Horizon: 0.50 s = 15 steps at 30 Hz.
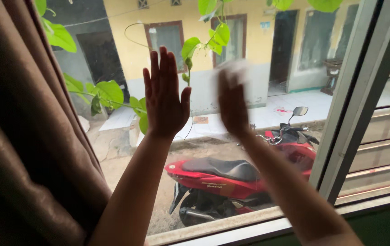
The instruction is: The person sprays a window with a cleaning solution and wipes it with a white cloth. They clean the main glass pane and the metal security bars, moving the cloth in circular and vertical motions. The person repeatedly sprays and wipes different sections of the window to remove dirt and streaks.
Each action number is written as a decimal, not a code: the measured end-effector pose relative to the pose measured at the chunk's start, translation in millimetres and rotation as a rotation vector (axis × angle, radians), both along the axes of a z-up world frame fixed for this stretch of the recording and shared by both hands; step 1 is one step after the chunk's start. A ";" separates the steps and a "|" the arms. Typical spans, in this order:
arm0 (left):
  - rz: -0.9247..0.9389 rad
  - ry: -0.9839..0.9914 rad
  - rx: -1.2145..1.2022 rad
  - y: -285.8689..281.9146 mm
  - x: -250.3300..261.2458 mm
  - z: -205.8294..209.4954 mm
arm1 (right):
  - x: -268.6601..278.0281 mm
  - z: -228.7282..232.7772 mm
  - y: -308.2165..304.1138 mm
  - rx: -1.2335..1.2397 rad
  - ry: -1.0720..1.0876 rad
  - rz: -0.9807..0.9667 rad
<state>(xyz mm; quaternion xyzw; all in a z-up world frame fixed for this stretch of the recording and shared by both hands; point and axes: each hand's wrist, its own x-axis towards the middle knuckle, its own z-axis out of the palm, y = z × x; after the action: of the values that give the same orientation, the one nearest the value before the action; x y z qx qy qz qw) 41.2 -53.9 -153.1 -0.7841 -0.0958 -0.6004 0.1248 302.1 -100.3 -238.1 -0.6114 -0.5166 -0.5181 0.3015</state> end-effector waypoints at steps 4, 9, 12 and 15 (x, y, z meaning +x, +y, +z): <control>0.054 -0.061 0.016 6.9 -6.6 -7.0 | -96.9 -15.5 9.5 -0.200 -0.080 0.226; 0.055 -0.084 0.011 8.6 -4.3 -7.1 | -48.2 42.0 36.5 -0.035 -0.119 0.119; 0.076 -0.081 -0.003 8.8 -5.3 -16.8 | 10.7 67.9 9.8 0.135 0.203 0.780; 0.113 -0.050 -0.018 10.6 -21.0 -28.9 | 21.1 52.4 -30.7 0.293 0.302 0.009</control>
<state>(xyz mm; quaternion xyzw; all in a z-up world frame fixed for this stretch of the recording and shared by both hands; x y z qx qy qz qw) 20.1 -43.3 -182.1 -0.7633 -0.1481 -0.6109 0.1491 323.2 -131.0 -185.7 -0.6297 -0.3872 -0.4886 0.4634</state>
